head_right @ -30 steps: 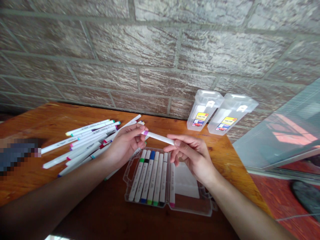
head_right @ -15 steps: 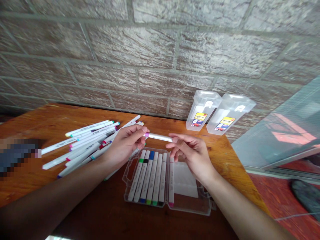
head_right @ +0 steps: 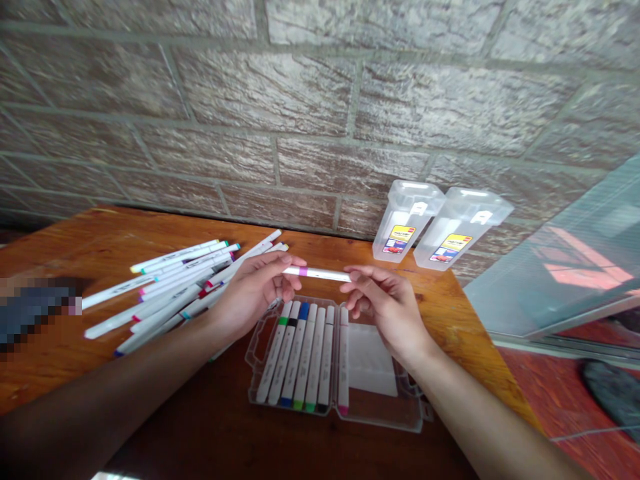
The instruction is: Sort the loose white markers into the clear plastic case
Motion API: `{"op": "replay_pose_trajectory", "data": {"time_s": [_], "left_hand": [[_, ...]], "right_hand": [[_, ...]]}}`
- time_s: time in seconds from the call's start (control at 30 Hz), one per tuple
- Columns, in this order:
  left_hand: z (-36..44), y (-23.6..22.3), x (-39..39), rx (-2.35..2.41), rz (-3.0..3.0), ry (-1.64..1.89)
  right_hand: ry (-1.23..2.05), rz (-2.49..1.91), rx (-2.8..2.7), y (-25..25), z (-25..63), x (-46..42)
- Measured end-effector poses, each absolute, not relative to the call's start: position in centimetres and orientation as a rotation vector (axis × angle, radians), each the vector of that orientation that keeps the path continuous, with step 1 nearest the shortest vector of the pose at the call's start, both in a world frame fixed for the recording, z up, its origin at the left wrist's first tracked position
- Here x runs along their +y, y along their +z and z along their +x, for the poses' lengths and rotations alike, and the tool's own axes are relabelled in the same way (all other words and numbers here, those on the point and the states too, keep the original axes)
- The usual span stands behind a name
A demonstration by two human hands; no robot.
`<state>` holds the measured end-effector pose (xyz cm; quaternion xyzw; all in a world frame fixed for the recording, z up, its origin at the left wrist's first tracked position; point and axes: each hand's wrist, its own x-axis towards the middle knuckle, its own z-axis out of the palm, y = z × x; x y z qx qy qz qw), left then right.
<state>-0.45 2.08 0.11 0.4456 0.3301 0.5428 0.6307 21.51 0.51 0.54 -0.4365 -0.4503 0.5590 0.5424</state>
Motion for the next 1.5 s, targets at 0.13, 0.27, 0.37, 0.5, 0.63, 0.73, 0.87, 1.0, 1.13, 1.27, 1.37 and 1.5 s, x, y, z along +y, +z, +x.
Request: {"op": "replay_pose_trajectory", "data": {"time_s": [0.13, 0.27, 0.37, 0.5, 0.63, 0.73, 0.87, 1.0, 1.13, 1.27, 1.37, 1.5], "left_hand": [[-0.56, 0.21, 1.92, 0.681, 1.024, 1.216], [-0.71, 0.4, 1.7, 0.58, 1.04, 1.197], [-0.77, 0.59, 1.55, 0.522, 1.044, 1.183], [-0.82, 0.67, 1.43, 0.48, 1.068, 1.159], [-0.96, 0.54, 1.36, 0.473, 1.089, 1.141], [-1.06, 0.47, 1.33, 0.479, 1.094, 1.132], [-1.05, 0.5, 1.28, 0.475, 1.098, 1.129], [-0.98, 0.61, 1.24, 0.478, 1.096, 1.129], [-0.91, 0.76, 1.28, 0.478, 1.092, 1.136], [-0.82, 0.71, 1.38, 0.504, 1.095, 1.145], [-0.76, 0.41, 1.5, 0.563, 1.1, 1.157], [-0.72, -0.01, 1.7, 0.638, 1.09, 1.168]], "right_hand": [[1.336, -1.045, -1.019, 0.71, 21.59, 0.65], [1.342, -1.05, -0.988, 0.79, 21.54, 0.71], [1.348, -1.047, -0.973, 0.79, 21.55, 0.74], [1.357, -1.044, -0.956, 0.7, 21.63, 0.81], [1.358, -1.045, -0.951, 0.54, 21.72, 0.9], [1.365, -1.036, -0.949, 0.49, 21.75, 0.92], [1.372, -1.038, -0.942, 0.58, 21.71, 0.88], [1.372, -1.036, -0.94, 0.62, 21.68, 0.85], [1.366, -1.027, -0.942, 0.54, 21.76, 0.87], [1.355, -1.024, -0.945, 0.53, 21.83, 0.82], [1.336, -1.028, -0.957, 0.58, 21.78, 0.77], [1.304, -1.025, -0.976, 0.56, 21.66, 0.73]]}}
